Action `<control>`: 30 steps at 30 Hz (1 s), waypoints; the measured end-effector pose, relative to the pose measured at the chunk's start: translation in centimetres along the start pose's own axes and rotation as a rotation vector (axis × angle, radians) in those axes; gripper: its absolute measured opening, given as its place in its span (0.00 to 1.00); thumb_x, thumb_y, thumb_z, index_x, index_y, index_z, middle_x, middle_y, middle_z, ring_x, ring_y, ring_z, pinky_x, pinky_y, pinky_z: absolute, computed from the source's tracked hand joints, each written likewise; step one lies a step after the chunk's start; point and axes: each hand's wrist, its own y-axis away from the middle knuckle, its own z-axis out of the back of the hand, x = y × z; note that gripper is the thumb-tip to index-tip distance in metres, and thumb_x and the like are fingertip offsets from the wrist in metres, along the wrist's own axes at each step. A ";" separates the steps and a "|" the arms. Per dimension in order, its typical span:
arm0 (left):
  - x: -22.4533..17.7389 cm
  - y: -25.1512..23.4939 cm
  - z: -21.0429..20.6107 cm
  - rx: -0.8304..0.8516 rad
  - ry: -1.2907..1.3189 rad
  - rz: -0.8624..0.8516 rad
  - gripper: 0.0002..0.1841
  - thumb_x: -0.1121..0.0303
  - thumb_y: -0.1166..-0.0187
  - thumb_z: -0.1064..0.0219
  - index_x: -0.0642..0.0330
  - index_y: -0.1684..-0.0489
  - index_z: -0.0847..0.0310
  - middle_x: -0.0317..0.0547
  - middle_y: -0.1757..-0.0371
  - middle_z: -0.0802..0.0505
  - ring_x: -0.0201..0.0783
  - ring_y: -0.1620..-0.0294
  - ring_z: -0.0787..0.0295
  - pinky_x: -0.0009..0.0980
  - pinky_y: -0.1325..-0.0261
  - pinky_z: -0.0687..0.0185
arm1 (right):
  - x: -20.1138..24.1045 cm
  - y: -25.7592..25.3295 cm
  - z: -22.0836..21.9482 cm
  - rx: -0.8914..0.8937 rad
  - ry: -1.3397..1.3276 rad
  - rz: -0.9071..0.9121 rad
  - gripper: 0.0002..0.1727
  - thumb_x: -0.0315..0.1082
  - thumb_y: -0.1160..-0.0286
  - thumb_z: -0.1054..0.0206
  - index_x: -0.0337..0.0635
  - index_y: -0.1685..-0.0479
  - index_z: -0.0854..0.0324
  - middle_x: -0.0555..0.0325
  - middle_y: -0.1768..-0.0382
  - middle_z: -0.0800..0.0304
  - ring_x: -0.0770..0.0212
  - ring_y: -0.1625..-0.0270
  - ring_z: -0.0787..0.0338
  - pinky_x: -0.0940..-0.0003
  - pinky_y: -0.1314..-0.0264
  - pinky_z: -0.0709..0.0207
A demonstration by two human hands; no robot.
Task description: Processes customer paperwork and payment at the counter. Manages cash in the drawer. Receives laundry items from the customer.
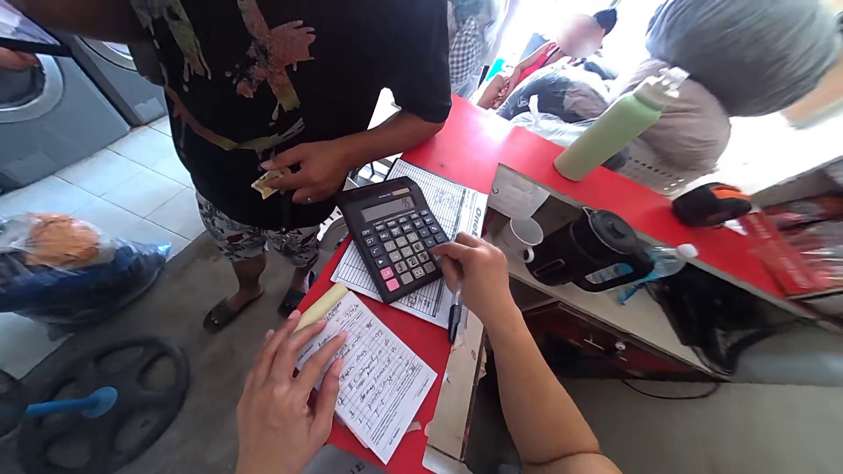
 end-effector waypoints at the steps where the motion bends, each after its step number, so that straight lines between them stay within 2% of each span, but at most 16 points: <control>1: 0.0 0.0 0.0 0.000 0.000 -0.002 0.19 0.47 0.11 0.48 0.33 0.37 0.11 0.40 0.26 0.12 0.50 0.12 0.34 0.53 0.11 0.44 | 0.3 -0.7 -0.2 -0.005 -0.020 0.006 0.11 0.28 0.34 0.33 0.45 0.64 0.03 0.55 0.74 0.13 0.52 0.70 0.12 0.53 0.70 0.21; 3: 0.1 -0.1 0.0 -0.003 -0.004 -0.010 0.19 0.48 0.11 0.47 0.33 0.37 0.11 0.40 0.27 0.12 0.50 0.12 0.33 0.53 0.11 0.44 | 0.8 -1.9 -1.2 -0.001 -0.043 0.022 0.11 0.26 0.34 0.32 0.45 0.63 0.03 0.54 0.73 0.13 0.52 0.70 0.12 0.53 0.70 0.20; 5: 0.1 0.0 0.0 -0.006 -0.004 -0.014 0.18 0.48 0.11 0.47 0.32 0.37 0.11 0.40 0.27 0.12 0.50 0.12 0.33 0.54 0.11 0.44 | 1.0 -2.6 -1.8 0.067 -0.042 0.011 0.10 0.24 0.34 0.31 0.45 0.63 0.04 0.52 0.67 0.08 0.50 0.64 0.08 0.49 0.64 0.16; 7: 0.1 0.0 0.0 -0.007 0.003 -0.013 0.18 0.49 0.11 0.47 0.32 0.36 0.11 0.39 0.26 0.13 0.49 0.12 0.34 0.54 0.11 0.44 | 1.2 -2.7 -1.6 0.092 -0.041 0.015 0.10 0.24 0.34 0.31 0.45 0.63 0.04 0.53 0.66 0.08 0.50 0.63 0.08 0.49 0.63 0.16; 11: 0.1 0.0 0.0 -0.006 0.009 -0.005 0.18 0.50 0.12 0.47 0.34 0.36 0.11 0.40 0.26 0.12 0.51 0.12 0.33 0.54 0.12 0.42 | 1.8 -0.4 -0.9 -0.006 -0.174 0.130 0.12 0.30 0.32 0.36 0.49 0.66 0.05 0.62 0.75 0.16 0.63 0.72 0.16 0.64 0.71 0.23; 15: 0.0 0.0 0.0 -0.007 0.014 0.002 0.18 0.50 0.12 0.47 0.34 0.37 0.10 0.41 0.27 0.12 0.51 0.13 0.32 0.54 0.12 0.42 | 2.2 2.5 -1.3 0.028 -0.161 0.226 0.14 0.30 0.31 0.37 0.50 0.62 0.03 0.61 0.76 0.16 0.62 0.71 0.15 0.66 0.71 0.23; 19: 0.0 -0.1 0.0 -0.003 0.009 -0.004 0.18 0.50 0.12 0.47 0.34 0.37 0.11 0.41 0.27 0.12 0.51 0.13 0.32 0.55 0.12 0.41 | 0.6 2.7 -0.1 -0.050 -0.144 0.088 0.15 0.30 0.30 0.38 0.50 0.60 0.03 0.62 0.76 0.15 0.65 0.72 0.18 0.67 0.70 0.24; 22: 0.0 0.0 0.0 -0.006 0.004 -0.005 0.19 0.50 0.11 0.47 0.34 0.37 0.11 0.41 0.26 0.13 0.51 0.12 0.33 0.54 0.12 0.42 | -0.7 2.4 -0.7 -0.097 -0.034 -0.005 0.14 0.29 0.32 0.36 0.48 0.61 0.03 0.58 0.77 0.16 0.59 0.73 0.16 0.62 0.71 0.22; 27: 0.1 0.0 -0.2 -0.011 -0.003 -0.009 0.19 0.49 0.11 0.48 0.33 0.37 0.11 0.41 0.28 0.12 0.51 0.13 0.33 0.54 0.12 0.42 | 0.3 0.9 -0.4 -0.062 -0.037 0.003 0.11 0.29 0.34 0.34 0.46 0.66 0.04 0.57 0.76 0.14 0.57 0.72 0.14 0.59 0.71 0.20; 30: 0.1 -0.1 -0.1 -0.009 0.007 -0.009 0.18 0.50 0.11 0.47 0.34 0.37 0.10 0.41 0.27 0.12 0.51 0.12 0.33 0.54 0.11 0.42 | 1.9 -0.2 -1.4 -0.042 -0.128 0.084 0.11 0.29 0.34 0.34 0.47 0.64 0.03 0.58 0.75 0.15 0.59 0.72 0.14 0.61 0.71 0.21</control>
